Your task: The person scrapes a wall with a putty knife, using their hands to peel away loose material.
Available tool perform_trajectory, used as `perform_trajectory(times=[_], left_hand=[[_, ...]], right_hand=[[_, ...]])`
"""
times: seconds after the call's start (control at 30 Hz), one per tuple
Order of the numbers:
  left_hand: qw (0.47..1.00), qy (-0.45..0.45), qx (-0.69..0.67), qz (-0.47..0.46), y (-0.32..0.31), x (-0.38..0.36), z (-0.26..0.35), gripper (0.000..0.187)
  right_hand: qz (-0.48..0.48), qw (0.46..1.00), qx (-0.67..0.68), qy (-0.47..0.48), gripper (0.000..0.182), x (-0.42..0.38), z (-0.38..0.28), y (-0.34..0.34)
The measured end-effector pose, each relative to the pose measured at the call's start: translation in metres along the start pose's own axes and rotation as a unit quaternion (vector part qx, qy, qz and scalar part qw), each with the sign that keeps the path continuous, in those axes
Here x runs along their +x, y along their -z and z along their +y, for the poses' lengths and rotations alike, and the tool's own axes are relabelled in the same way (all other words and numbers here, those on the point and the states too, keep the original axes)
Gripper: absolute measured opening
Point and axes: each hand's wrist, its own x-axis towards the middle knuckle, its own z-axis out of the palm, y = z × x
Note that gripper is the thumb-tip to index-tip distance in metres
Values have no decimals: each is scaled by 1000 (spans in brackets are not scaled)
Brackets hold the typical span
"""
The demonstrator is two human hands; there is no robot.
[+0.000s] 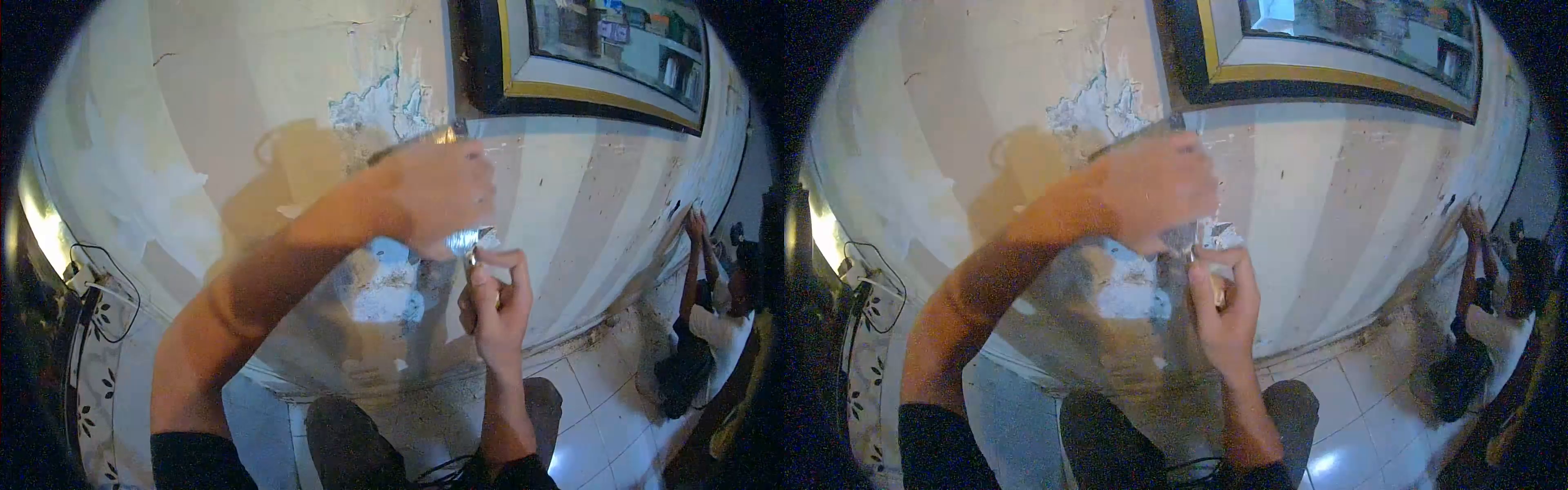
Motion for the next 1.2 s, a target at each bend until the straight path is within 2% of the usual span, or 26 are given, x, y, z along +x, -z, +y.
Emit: perform_trajectory(times=[0.1,0.27,0.33,0.37,0.5,0.6,0.73,0.9,1.03,1.13,1.2], left_hand=[[1000,8,18,-23,11,3,-3,48],[999,20,33,-37,-9,-1,12,48],[999,-24,-8,32,-27,-5,21,48],[1000,-23,-19,0,-26,-4,24,51],[998,-25,-56,-15,-19,-1,20,53],[1000,-20,-14,10,-17,-1,10,54],[999,-25,-26,-7,-5,-1,9,54],[998,-8,-55,-35,2,4,12,51],[1000,11,-24,-3,-17,1,27,47],[999,16,-36,0,-14,2,19,45],[999,12,-42,-8,2,5,10,44]], right_hand=[[-31,997,64,12,16,7,-15,-4],[10,1000,-11,25,17,-13,4,0],[11,999,-2,-32,18,-27,9,1],[-5,1000,-23,9,18,-29,18,-2],[-24,999,-22,23,18,-25,9,4],[-16,999,19,-24,18,-14,1,3],[-10,997,79,-4,16,-13,6,-8],[-44,999,31,1,16,-10,-6,7],[-40,998,-9,40,13,-14,2,13],[-26,999,-4,24,11,-16,2,12],[-52,998,-18,16,12,2,-9,13]])
